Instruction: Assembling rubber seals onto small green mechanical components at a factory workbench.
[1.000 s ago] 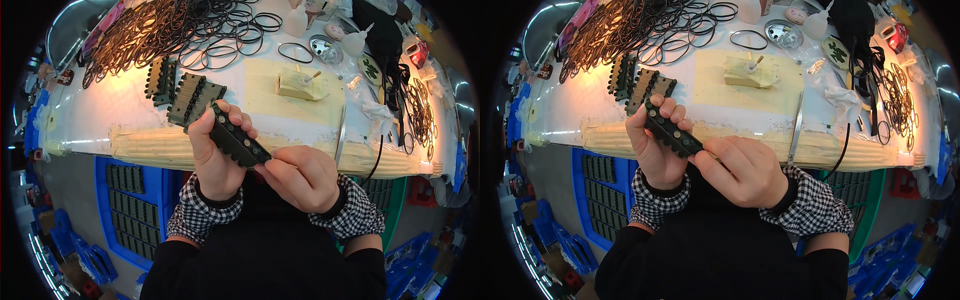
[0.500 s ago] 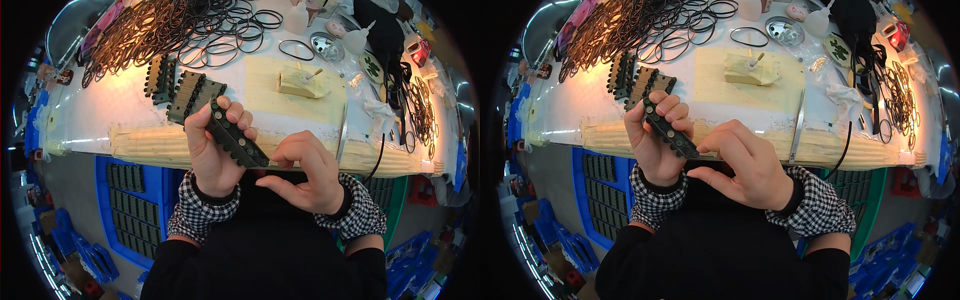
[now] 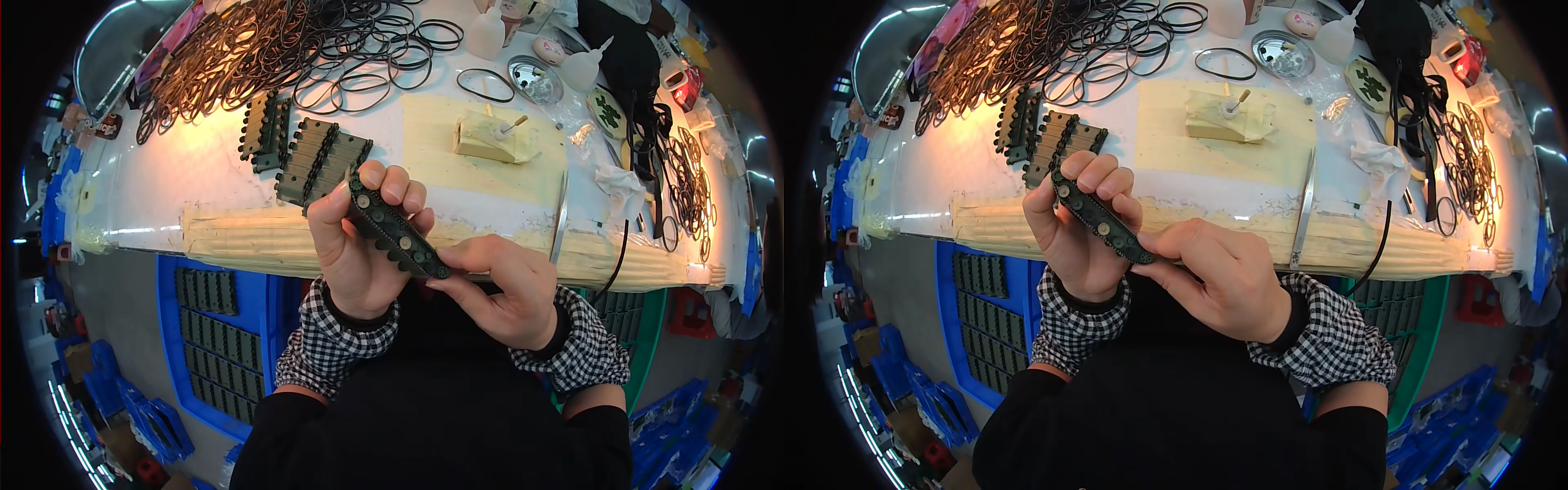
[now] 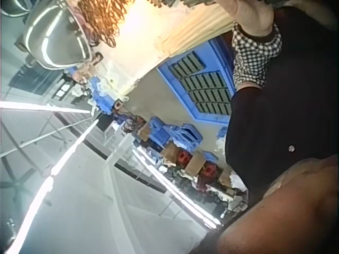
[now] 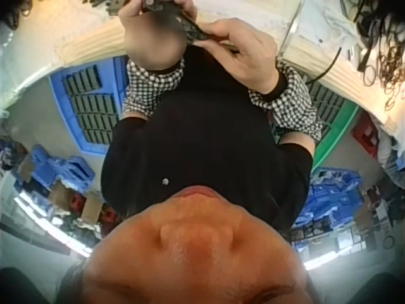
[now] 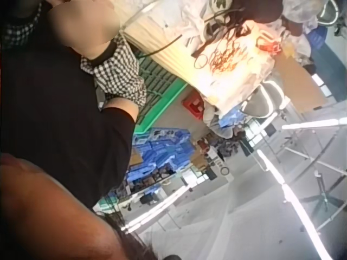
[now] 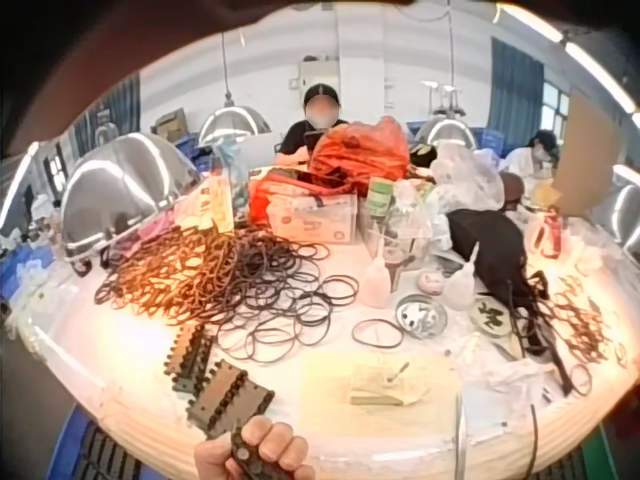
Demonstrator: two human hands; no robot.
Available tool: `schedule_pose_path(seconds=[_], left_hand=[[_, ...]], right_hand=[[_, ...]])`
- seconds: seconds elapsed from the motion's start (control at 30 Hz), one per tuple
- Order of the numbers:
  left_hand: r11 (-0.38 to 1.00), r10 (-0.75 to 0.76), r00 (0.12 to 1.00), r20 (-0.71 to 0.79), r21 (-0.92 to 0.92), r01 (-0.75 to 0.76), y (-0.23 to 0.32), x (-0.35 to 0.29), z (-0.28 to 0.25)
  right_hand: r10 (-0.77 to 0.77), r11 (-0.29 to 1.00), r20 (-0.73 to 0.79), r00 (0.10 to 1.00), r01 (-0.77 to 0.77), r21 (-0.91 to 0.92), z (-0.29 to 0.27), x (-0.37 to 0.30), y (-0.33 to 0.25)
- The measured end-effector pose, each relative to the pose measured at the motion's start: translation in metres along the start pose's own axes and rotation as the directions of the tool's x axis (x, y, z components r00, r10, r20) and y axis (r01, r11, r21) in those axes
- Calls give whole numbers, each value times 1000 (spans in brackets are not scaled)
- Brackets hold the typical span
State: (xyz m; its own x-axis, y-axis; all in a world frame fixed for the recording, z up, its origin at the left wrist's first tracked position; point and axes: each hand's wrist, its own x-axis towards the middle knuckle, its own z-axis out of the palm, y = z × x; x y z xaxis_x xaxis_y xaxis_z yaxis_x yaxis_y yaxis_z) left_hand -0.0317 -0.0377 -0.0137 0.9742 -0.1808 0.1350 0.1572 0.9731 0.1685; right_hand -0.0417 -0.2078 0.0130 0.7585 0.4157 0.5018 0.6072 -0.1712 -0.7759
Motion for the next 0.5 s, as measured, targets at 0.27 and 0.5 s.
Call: schedule_pose_path(seconds=[0.27, 0.5], left_hand=[[995, 35, 999, 24, 90, -37, -2, 2, -1], [990, 38, 999, 29, 134, -42, 1, 2, 1]], right_hand=[[124, 989, 51, 991, -128, 76, -2, 0, -4], [133, 987, 61, 989, -137, 80, 0, -1, -2]])
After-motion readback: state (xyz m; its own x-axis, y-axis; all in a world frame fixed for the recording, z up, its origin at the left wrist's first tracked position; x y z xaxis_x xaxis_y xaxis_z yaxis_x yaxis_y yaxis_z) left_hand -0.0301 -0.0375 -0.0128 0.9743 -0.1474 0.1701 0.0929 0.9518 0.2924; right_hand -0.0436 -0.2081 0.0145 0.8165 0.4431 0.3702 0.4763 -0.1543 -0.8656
